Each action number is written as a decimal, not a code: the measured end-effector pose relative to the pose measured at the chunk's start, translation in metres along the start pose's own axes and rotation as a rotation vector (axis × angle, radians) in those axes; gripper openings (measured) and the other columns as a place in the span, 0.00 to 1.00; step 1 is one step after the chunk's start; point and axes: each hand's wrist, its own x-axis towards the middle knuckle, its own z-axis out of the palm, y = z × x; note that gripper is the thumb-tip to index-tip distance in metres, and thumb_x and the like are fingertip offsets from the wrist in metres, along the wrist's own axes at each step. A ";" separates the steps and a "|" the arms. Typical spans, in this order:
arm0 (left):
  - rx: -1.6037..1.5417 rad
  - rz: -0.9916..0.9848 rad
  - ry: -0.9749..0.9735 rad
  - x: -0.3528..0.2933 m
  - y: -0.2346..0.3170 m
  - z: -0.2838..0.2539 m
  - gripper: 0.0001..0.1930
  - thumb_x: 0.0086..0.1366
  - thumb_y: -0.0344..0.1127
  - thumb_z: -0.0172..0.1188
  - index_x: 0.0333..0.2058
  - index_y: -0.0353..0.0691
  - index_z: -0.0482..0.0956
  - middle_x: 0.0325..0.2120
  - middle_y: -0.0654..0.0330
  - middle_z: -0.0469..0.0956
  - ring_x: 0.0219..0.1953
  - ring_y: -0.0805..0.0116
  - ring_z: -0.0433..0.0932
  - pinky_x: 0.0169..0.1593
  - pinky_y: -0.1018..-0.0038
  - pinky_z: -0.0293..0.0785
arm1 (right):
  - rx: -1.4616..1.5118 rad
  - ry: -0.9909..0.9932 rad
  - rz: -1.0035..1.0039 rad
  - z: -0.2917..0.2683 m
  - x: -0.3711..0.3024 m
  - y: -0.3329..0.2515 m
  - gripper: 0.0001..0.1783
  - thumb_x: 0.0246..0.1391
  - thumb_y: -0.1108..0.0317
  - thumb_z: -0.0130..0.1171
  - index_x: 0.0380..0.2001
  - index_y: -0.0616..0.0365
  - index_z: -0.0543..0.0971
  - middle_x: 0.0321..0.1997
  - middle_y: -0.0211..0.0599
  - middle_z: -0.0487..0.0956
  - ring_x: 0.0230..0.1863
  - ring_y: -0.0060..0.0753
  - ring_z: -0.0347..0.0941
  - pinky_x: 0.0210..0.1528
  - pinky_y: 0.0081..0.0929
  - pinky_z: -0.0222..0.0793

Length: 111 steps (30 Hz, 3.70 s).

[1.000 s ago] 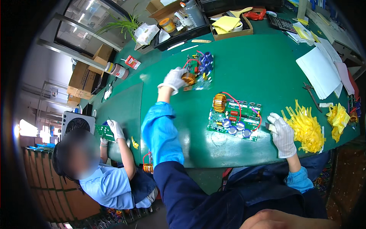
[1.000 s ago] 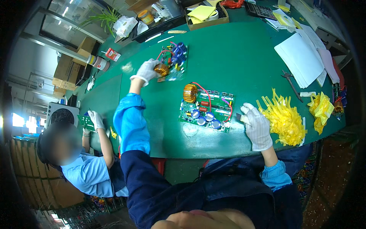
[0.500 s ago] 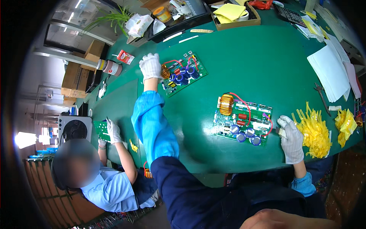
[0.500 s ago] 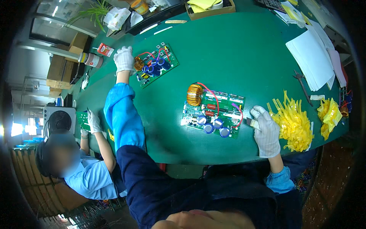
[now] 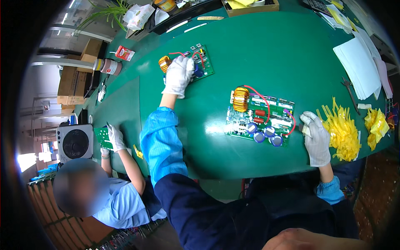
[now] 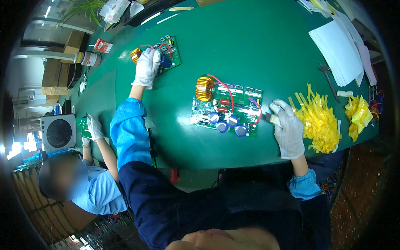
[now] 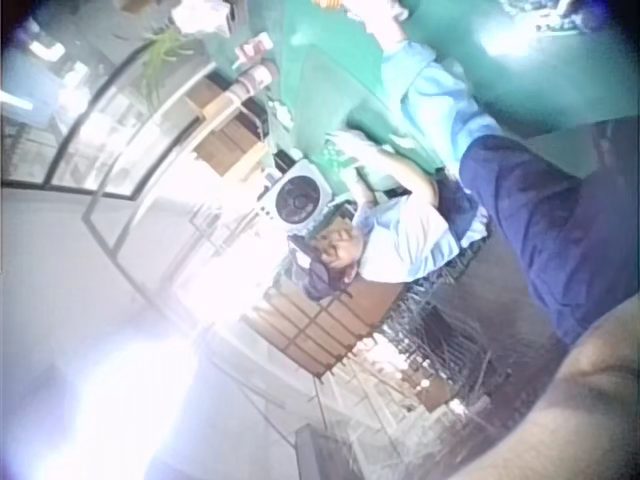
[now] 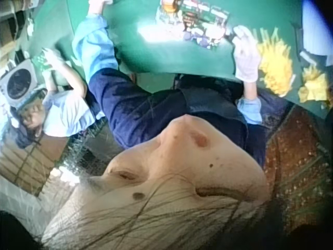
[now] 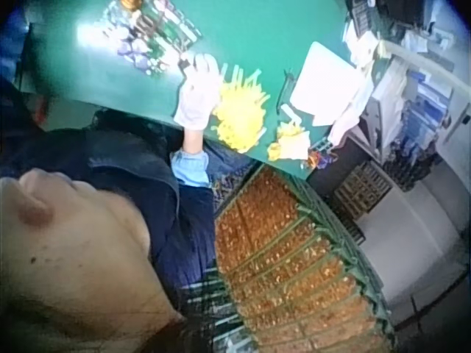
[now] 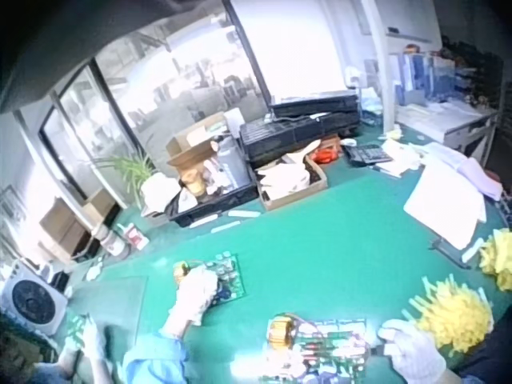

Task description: The person is seen assembling components onto a circuit board.

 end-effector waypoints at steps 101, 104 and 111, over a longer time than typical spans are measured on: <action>-0.921 -0.669 0.524 -0.084 0.255 -0.008 0.09 0.73 0.31 0.52 0.43 0.31 0.77 0.35 0.59 0.79 0.33 0.75 0.74 0.36 0.78 0.72 | -0.315 -0.611 -0.404 -0.181 -0.054 -0.151 0.13 0.52 0.57 0.56 0.24 0.55 0.75 0.17 0.29 0.67 0.17 0.25 0.66 0.16 0.25 0.59; -0.812 -0.683 0.572 -0.076 0.250 0.004 0.08 0.71 0.29 0.55 0.45 0.32 0.78 0.35 0.60 0.79 0.33 0.76 0.74 0.37 0.79 0.72 | -0.231 -0.627 -0.374 -0.172 -0.049 -0.148 0.13 0.52 0.57 0.56 0.25 0.55 0.75 0.17 0.29 0.67 0.17 0.24 0.66 0.16 0.25 0.58; -0.787 -0.616 0.306 -0.031 0.238 -0.023 0.15 0.72 0.38 0.54 0.49 0.34 0.81 0.47 0.56 0.82 0.49 0.67 0.79 0.57 0.71 0.71 | -0.002 -0.571 -0.537 -0.176 -0.050 -0.127 0.14 0.54 0.58 0.56 0.36 0.56 0.79 0.17 0.26 0.66 0.17 0.23 0.68 0.16 0.26 0.60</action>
